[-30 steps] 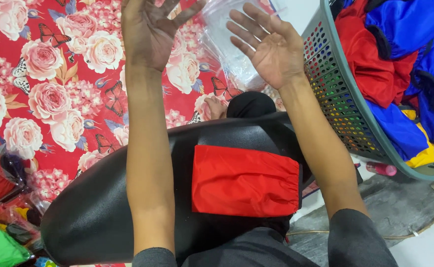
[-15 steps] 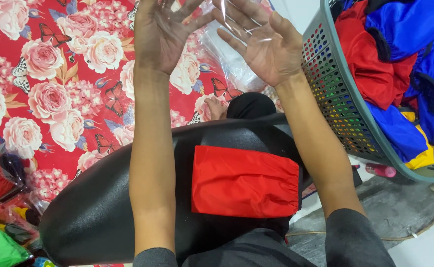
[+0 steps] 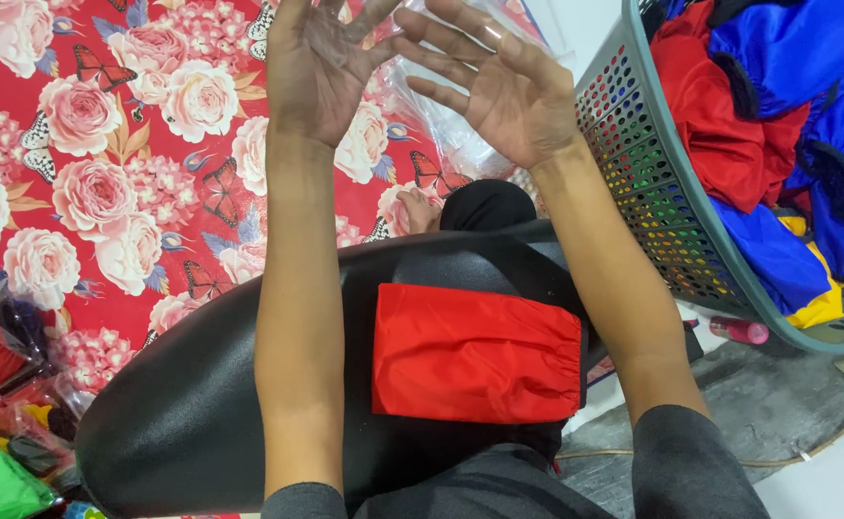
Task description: The person fits a red fabric cover onto a black seat and then places the covered seat into a clear plastic bag.
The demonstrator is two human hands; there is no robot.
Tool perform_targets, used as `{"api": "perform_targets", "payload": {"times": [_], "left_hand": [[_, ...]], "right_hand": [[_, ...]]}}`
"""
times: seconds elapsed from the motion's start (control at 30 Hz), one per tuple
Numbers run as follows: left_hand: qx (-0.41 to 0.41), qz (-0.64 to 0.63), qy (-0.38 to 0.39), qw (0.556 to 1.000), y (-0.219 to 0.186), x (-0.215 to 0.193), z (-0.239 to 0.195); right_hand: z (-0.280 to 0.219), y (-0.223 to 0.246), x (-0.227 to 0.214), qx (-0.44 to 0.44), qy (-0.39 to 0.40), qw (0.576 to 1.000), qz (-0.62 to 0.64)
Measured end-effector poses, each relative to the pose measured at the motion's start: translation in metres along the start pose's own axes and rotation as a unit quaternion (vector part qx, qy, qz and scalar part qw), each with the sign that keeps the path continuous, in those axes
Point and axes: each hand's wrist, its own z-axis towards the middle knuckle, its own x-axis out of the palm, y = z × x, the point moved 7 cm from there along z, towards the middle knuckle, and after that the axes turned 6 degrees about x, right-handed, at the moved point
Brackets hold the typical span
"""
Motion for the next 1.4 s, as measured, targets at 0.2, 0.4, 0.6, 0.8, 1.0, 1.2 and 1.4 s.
{"api": "perform_targets", "payload": {"times": [0.2, 0.4, 0.6, 0.8, 1.0, 1.2, 1.4], "left_hand": [[-0.004, 0.015, 0.013, 1.000, -0.003, 0.009, -0.001], [0.012, 0.087, 0.055, 0.995, -0.004, 0.027, -0.002], [0.024, 0.136, 0.055, 0.989, -0.004, 0.033, -0.003], [-0.003, 0.159, 0.045, 0.986, -0.004, 0.041, -0.009], [-0.004, 0.175, 0.031, 0.984, -0.003, 0.036, -0.016], [-0.012, 0.176, 0.017, 0.984, -0.004, 0.034, -0.023], [-0.048, 0.134, -0.030, 0.989, 0.001, 0.011, -0.036]], "right_hand": [[0.000, 0.001, -0.009, 0.004, -0.061, 0.998, 0.001], [-0.004, 0.002, -0.020, 0.001, -0.111, 0.994, 0.020], [-0.009, 0.002, -0.022, -0.007, -0.096, 0.995, 0.008], [-0.012, 0.000, -0.027, -0.011, -0.079, 0.997, 0.013], [-0.013, 0.000, -0.028, -0.014, -0.098, 0.995, 0.006], [-0.016, 0.001, -0.031, -0.013, -0.091, 0.996, 0.008], [-0.019, 0.001, -0.036, -0.013, -0.089, 0.995, 0.033]]}}
